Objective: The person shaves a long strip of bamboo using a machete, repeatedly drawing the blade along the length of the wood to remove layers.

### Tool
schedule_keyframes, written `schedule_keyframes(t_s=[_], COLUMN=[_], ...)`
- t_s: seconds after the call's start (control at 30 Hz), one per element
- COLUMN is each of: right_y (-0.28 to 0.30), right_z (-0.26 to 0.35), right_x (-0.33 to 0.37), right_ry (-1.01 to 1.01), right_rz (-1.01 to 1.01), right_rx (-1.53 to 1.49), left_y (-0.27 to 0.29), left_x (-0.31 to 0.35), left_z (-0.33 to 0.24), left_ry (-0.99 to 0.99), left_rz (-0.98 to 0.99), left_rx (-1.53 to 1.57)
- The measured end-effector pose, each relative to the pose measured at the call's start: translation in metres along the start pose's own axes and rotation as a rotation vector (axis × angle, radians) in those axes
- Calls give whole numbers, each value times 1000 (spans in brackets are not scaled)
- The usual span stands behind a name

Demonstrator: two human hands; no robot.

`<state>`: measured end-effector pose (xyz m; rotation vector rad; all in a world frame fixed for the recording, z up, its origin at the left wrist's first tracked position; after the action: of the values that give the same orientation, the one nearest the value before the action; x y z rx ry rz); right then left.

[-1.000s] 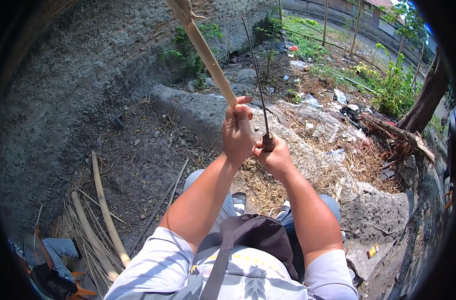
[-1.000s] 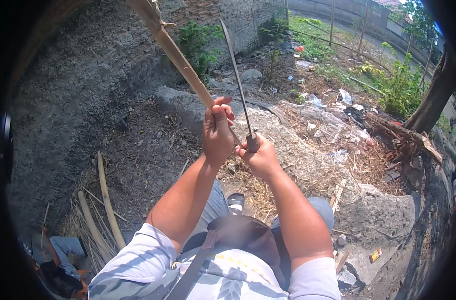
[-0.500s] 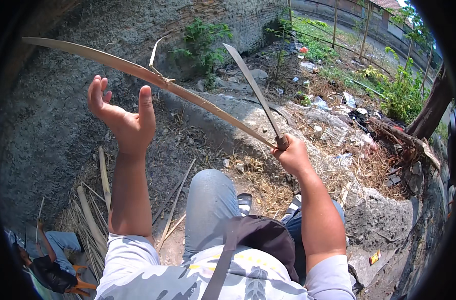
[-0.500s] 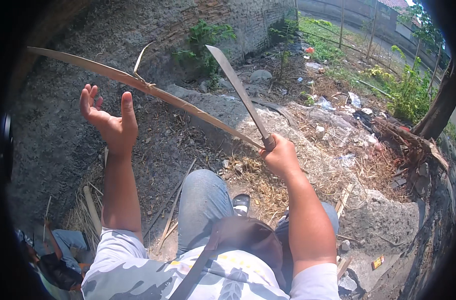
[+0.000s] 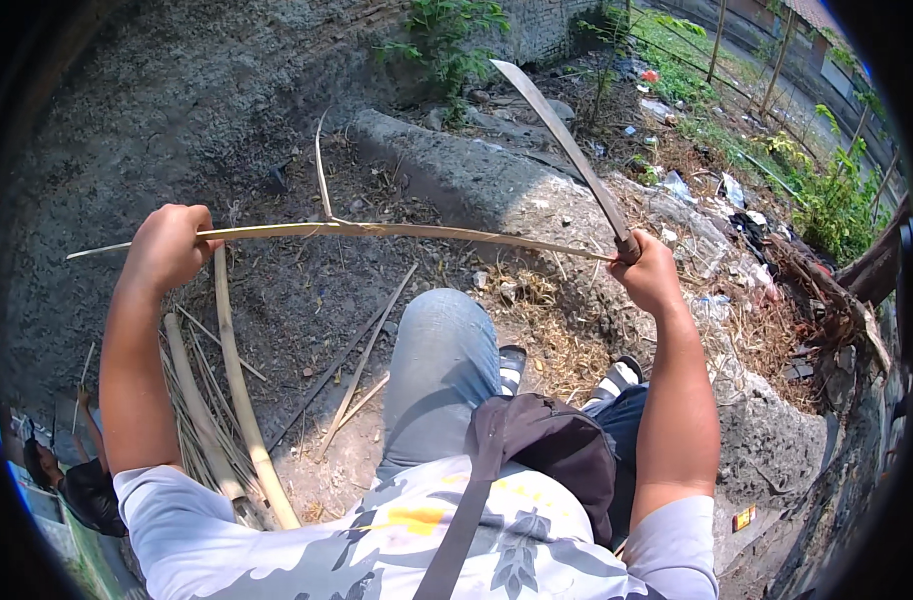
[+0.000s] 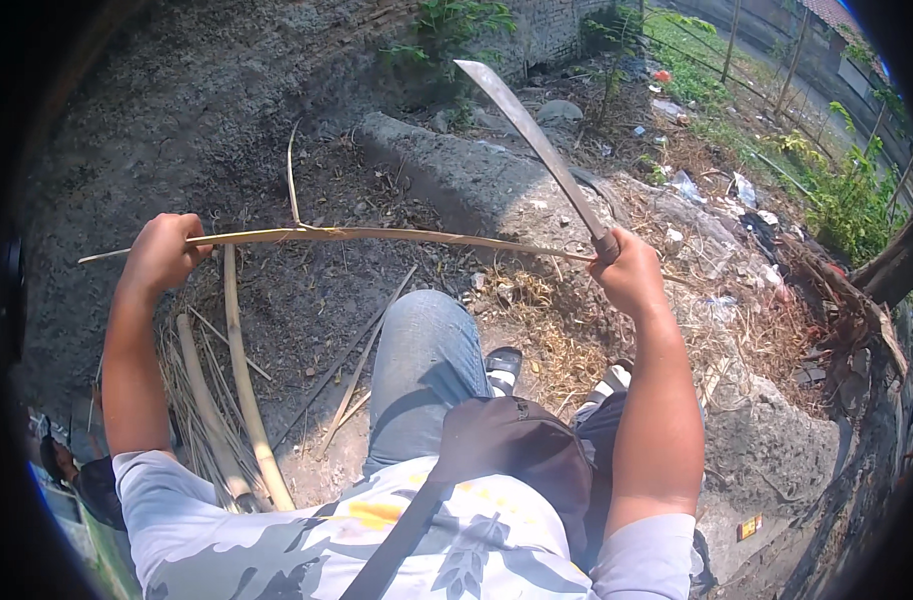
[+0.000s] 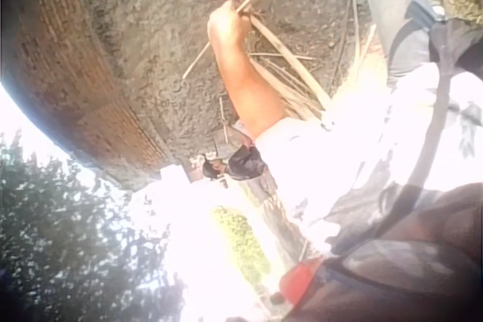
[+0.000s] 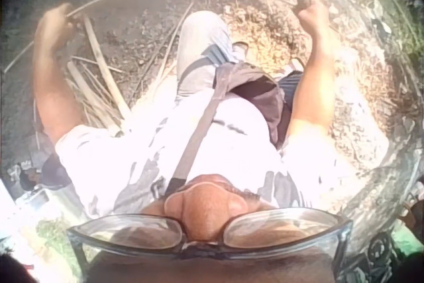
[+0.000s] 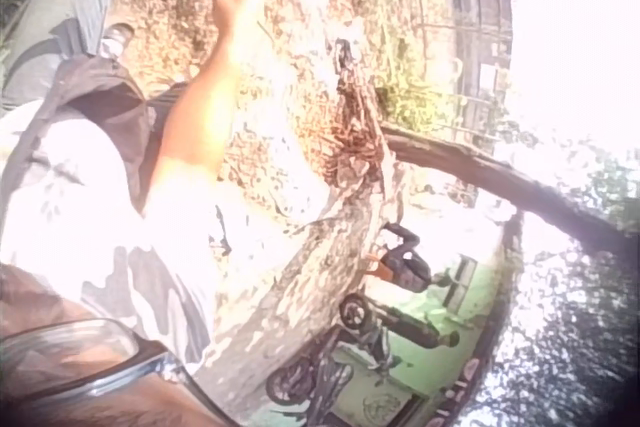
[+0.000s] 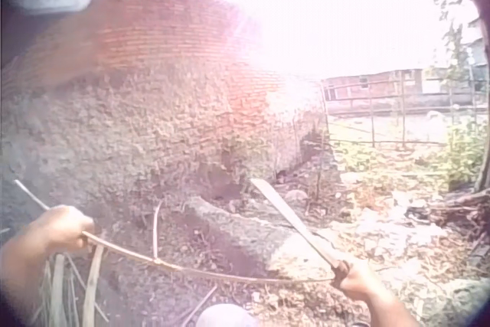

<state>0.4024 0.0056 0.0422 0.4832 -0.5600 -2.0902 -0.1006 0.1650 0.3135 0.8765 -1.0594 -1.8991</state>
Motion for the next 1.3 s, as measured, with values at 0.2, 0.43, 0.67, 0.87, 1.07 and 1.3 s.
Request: schedule_keyframes(t_s=[0.2, 0.43, 0.67, 0.87, 1.07, 1.3], right_y=[40, 50, 3, -50, -55, -50], right_z=[14, 57, 85, 89, 57, 71], right_x=[9, 35, 36, 49, 30, 29], right_ry=[-57, 332, 338, 455, 278, 288], right_rz=[-149, -464, -125, 70, 92, 36], right_rx=[62, 346, 298, 436, 505, 482], left_y=[-129, -240, -231, -203, -197, -188], left_x=[35, 114, 68, 44, 35, 30], left_z=[-16, -142, -196, -259, -274, -277], left_ry=[89, -67, -45, 51, -101, -59], left_rz=[548, 921, 373, 244, 102, 82], left_rx=[302, 949, 1084, 1105, 1050, 1025])
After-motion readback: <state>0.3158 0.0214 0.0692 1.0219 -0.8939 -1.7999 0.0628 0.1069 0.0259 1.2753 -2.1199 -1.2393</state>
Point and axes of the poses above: each hand's wrist, its own x-axis away from the middle knuckle, its own y-axis out of the back of the hand, z = x × y, the point moved 10 cm from there along -x, towards the middle knuckle, and after that the axes turned 4 degrees about -x, right-handed, at the moved point
